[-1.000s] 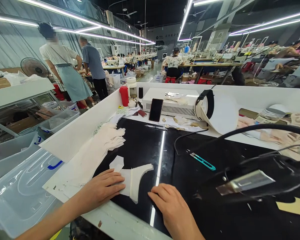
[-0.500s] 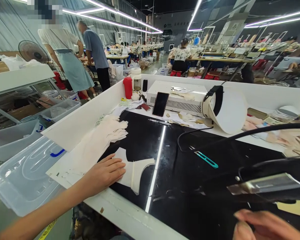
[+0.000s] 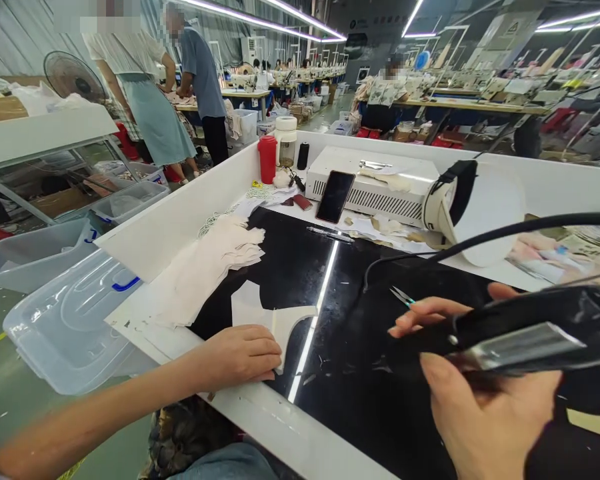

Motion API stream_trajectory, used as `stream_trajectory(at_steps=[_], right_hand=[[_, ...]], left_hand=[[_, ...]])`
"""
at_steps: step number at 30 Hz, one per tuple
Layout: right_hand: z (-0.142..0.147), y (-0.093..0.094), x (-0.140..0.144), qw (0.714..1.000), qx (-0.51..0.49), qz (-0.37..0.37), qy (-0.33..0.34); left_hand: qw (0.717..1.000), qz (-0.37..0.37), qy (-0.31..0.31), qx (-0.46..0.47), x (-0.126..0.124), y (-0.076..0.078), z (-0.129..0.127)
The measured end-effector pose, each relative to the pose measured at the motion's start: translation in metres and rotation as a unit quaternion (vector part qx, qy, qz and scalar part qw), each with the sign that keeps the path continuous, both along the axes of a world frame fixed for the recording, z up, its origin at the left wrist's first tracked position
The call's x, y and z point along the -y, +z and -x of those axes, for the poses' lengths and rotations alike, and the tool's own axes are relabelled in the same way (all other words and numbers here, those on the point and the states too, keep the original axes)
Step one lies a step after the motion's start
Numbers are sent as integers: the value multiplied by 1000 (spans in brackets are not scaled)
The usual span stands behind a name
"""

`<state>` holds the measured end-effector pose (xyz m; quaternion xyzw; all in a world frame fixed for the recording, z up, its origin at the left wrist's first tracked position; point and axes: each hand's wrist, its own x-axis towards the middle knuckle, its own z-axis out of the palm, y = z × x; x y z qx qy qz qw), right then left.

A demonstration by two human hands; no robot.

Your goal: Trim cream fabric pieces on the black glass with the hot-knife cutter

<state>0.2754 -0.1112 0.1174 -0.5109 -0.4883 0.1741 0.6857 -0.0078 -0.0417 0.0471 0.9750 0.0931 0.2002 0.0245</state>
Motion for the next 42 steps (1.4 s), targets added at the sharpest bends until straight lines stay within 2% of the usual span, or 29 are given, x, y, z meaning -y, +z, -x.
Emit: stream_trajectory(at_steps=[7,10,18,24,29,35,42], right_hand=[[50,-6,3,982,-100,-51,155],[71,-9,3,969,-139,-73,190],[89,-15,3,974,-130,-77,168],[93,-21,4,968,-170,-79,164],[99,-24,3,967,-178,-75,168],[103,-23,-2,972,-163,-83,148],[105,-24,-8,969,-180,-82,146]], left_hand=[[1000,-8,-7,-3,-3,-7,-4],[1000,-29,1,10,0,-6,-2],[998,-53,-9,-17,4,6,-2],[999,-51,8,-11,6,0,-9],[1000,-10,24,16,5,-8,-13],[995,83,42,43,5,-7,-12],[993,100,38,44,6,-7,-13]])
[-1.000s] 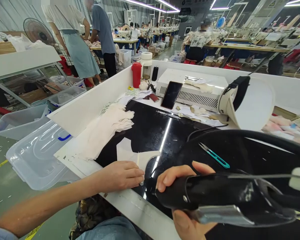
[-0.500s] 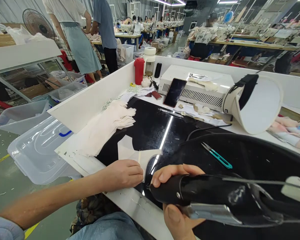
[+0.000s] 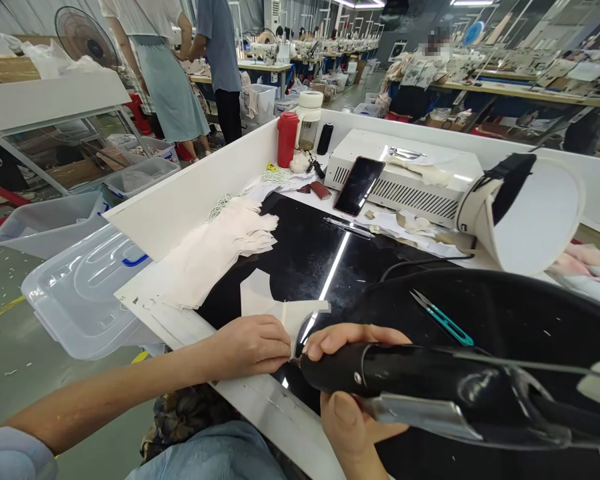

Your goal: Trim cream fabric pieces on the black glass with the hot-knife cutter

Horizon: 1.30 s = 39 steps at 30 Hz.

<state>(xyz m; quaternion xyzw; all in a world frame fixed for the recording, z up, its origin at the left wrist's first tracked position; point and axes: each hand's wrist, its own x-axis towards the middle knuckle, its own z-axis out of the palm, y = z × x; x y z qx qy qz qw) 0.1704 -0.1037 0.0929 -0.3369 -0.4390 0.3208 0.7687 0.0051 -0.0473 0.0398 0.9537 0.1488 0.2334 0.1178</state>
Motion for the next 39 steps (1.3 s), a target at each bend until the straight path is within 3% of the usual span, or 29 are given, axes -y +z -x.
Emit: stream_trajectory(at_steps=[10,17,21,27,39], right_hand=[[-1,1,2,1000,25,-10,4],[-1,1,-2,999,5,-46,5],[-2,2,-2,999,-8,-44,8],[-1,1,-2,999,-12,-51,3],[0,0,-1,999,-22,-47,3]], left_hand=[[1000,1,9,15,-1,-3,1],[998,0,61,11,-1,-16,-8],[996,-34,83,20,-1,-14,-11],[998,-48,29,20,-2,-4,-9],[998,-51,-27,8,-7,-6,8]])
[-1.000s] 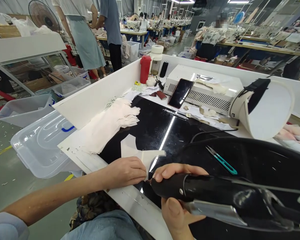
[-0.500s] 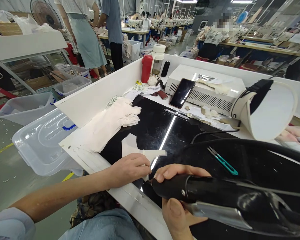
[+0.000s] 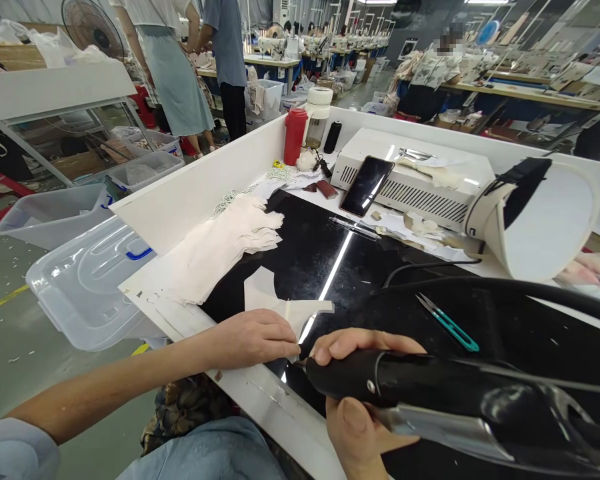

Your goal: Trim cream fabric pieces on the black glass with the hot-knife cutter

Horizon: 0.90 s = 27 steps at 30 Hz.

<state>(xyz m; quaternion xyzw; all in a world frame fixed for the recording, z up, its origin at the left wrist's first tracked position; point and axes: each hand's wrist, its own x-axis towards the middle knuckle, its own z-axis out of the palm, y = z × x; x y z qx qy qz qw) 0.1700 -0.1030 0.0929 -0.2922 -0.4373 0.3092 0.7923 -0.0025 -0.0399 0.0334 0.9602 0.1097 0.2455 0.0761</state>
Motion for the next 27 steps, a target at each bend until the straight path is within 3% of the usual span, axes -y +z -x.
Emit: stream_trajectory(at_steps=[19,27], right_hand=[[-5,-2,1,1000,9,3,8],[-5,3,-3,999,-3,16,-33]], left_hand=[[999,-26,-23,39,-1,-5,8],[999,-12,-35,31,-2,-5,8]])
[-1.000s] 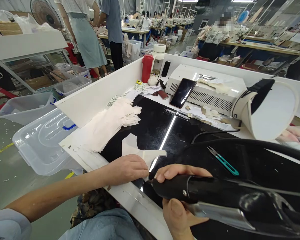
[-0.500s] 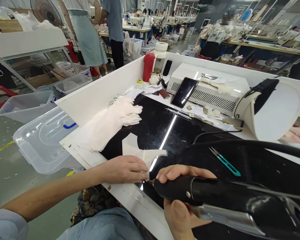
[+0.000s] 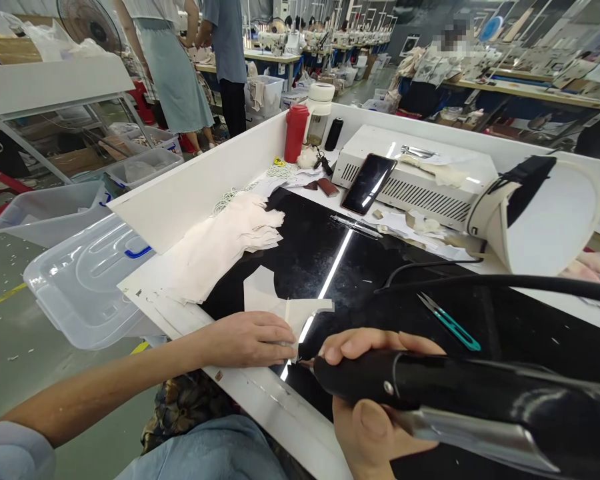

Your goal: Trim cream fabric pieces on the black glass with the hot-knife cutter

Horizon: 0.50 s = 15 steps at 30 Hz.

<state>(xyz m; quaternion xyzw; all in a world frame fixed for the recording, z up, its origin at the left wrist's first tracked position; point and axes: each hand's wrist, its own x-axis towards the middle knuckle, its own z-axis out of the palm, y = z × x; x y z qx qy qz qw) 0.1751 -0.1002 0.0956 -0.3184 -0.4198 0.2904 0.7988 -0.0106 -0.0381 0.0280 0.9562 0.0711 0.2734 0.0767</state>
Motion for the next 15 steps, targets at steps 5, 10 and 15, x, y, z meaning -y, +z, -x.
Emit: stream_trajectory(at_steps=[5,10,15], right_hand=[[-3,4,-3,999,15,6,-29],[3,1,-4,1000,6,1,-16],[7,-2,-5,1000,11,-4,-10]], left_hand=[[1000,6,2,1,0,0,1],[1000,-2,5,-11,1,3,2],[1000,-7,6,-5,1,2,2]])
